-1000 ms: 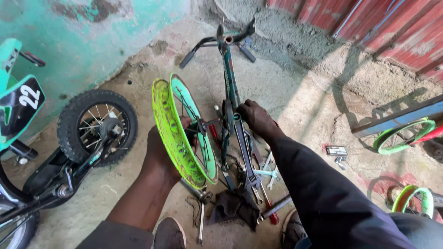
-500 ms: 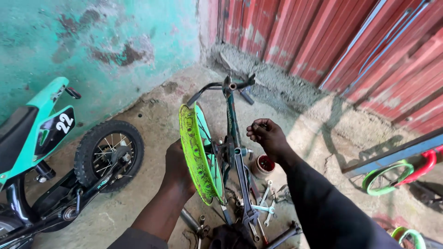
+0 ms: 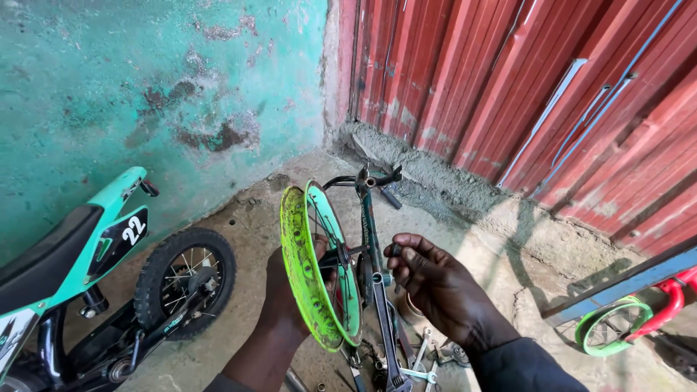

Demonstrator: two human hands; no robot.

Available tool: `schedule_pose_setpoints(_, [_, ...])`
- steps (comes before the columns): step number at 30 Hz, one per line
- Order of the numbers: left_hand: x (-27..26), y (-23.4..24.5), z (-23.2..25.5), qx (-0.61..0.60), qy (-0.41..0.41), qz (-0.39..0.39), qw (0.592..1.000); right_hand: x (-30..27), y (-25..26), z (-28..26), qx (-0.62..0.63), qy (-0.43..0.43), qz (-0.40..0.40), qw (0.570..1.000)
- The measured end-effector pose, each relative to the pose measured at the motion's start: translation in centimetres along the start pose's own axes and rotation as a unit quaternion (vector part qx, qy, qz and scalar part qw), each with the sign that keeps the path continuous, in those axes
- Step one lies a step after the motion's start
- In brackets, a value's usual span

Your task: Repair a bicycle wheel hub using a wrench

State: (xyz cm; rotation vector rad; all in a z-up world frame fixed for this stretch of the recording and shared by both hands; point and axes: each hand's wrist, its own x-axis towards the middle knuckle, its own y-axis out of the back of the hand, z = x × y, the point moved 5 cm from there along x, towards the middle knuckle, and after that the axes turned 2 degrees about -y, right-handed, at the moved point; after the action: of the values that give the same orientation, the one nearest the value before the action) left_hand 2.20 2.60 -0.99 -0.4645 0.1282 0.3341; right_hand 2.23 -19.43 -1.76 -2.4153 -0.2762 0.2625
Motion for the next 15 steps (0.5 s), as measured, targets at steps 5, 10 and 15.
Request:
schedule_pose_setpoints(5, [0.3,-0.1,-0.9,-0.015,0.012,0.007,1.0,0.2,0.0,1.3,-0.022,0.006,0.011,1.0])
schedule_pose_setpoints(10, [0.9,-0.7,-2.0,-0.027,0.045,0.0,0.999,0.4,-1.3,1.0,-0.062,0.03,-0.015,0.997])
schedule_pose_setpoints(15, [0.9,-1.7,-2.0,-0.049,0.08,-0.011,0.995,0.8,-0.7,1.0,-0.088,0.036,0.01,0.995])
